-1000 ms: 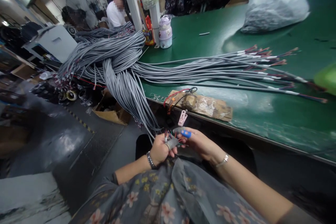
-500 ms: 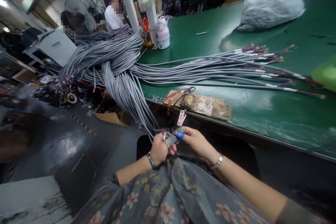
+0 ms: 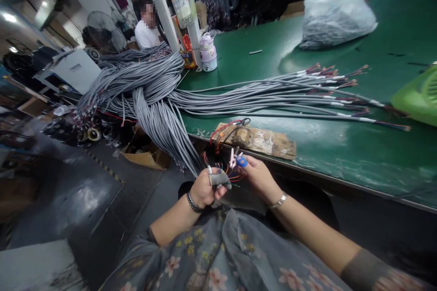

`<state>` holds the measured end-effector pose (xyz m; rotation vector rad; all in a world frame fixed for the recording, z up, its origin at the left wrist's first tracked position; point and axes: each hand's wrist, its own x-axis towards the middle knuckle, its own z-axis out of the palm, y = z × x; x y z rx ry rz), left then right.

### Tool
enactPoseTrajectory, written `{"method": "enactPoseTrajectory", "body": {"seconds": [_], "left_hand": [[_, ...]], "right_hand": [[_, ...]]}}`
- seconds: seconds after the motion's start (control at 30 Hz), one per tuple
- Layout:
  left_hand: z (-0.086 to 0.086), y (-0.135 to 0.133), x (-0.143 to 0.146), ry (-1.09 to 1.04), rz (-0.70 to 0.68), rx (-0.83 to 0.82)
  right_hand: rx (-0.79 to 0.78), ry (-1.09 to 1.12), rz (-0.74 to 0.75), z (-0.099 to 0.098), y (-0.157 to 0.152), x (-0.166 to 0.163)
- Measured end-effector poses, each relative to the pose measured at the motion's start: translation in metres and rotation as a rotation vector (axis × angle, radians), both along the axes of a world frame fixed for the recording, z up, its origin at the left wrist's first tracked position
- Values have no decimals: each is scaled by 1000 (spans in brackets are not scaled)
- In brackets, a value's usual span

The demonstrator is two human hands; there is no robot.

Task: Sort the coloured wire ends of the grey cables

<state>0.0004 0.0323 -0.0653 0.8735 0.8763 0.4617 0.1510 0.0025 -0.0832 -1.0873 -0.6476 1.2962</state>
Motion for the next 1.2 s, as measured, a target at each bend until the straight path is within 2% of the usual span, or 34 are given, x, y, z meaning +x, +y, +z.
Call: {"method": "enactPoseTrajectory", "body": {"seconds": [0.07,0.27,0.5,0.73,0.83,0.93,1.13,1.2], "left_hand": [[1,3,3,-19,10,-6],[-1,5,7,-20,-3,-46],[-4,2,11,28,-16,-32],[1,-11,8,50,58,-15],[3,-21,7,47,84,16],[6,-27,9,33,158,52],[11,-23,14,18,249,58],[11,-21,15,11,249,50]], "right_hand": [[17,-36,-81,-1,2,-3],[-53,339,63,-3,11,-7],[-29,434,-17,-1,15,-9],[-94,525,167,2,6,-3],[-93,502,175,5,4,-2],[-61,420,119,4,4,-3],[-17,205,-25,-3,6,-6],[-15,185,-15,-4,7,-6]]}}
